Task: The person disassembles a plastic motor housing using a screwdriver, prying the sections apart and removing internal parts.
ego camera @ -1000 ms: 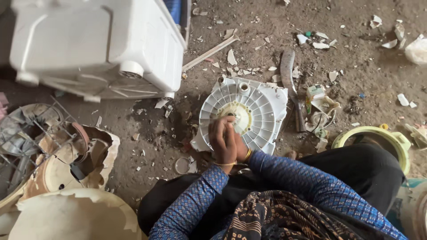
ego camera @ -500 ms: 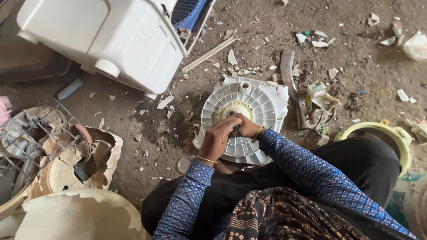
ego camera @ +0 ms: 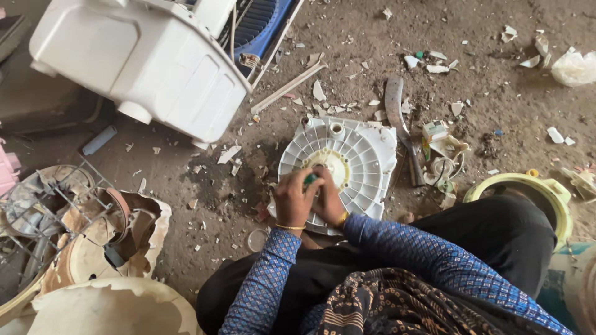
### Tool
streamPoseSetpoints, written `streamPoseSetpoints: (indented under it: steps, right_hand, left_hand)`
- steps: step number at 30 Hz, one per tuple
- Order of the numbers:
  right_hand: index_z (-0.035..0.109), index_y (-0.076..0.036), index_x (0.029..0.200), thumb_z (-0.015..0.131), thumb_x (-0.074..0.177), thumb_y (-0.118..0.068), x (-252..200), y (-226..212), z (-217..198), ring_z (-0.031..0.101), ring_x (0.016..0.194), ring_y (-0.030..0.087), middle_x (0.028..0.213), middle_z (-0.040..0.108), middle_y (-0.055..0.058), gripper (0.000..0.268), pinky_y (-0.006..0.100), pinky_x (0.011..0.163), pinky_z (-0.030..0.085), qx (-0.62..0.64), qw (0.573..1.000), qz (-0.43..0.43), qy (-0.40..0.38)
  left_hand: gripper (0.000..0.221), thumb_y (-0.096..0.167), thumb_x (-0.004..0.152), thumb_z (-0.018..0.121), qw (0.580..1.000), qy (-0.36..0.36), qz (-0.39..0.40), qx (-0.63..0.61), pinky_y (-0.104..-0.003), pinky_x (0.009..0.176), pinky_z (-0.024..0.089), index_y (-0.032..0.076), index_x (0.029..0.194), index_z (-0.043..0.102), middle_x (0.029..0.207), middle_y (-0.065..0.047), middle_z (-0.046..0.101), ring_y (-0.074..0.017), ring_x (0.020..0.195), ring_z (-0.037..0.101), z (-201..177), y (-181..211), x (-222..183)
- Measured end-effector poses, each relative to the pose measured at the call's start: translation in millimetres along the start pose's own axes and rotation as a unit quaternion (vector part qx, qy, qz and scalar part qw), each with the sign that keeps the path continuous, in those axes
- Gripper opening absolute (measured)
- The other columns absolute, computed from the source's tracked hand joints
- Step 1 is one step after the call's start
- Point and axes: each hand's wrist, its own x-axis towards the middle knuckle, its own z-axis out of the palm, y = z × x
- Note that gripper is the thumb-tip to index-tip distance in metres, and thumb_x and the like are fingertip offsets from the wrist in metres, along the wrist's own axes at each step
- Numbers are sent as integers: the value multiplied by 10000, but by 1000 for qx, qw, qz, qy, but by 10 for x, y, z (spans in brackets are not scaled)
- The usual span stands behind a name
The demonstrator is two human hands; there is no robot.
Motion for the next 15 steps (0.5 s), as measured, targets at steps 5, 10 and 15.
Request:
streamPoseSetpoints:
  steps: [5,10,15]
  right_hand:
    - [556,12,1283,822,754,-171,-52,163,-11,609,1135,352,1207,622,246,619,434,961,512,-90,992,-83,-26]
    - [718,-27,1064,769,754,-147,297,482,-180,750,898,210,968,770,144,336,354,813,592,50,977,19,-204]
    - [716,-10,1018,793,730,-140,607,288,-228,740,884,218,944,769,144,325,368,781,586,79,931,-5,-356]
  left_hand:
    - [266,224,887,797,998,19,22,48,-423,817,567,22,1032,703,1003,-132,723,-313,934,700,-75,90,-87]
    - [279,56,970,638,994,-12,103,-21,-393,892,577,5,1241,684,1207,-171,700,-338,1067,683,-266,208,-148]
    - [240,106,944,707,998,-17,65,-7,-415,824,562,21,1166,679,1050,-131,682,-326,955,681,-315,121,-149]
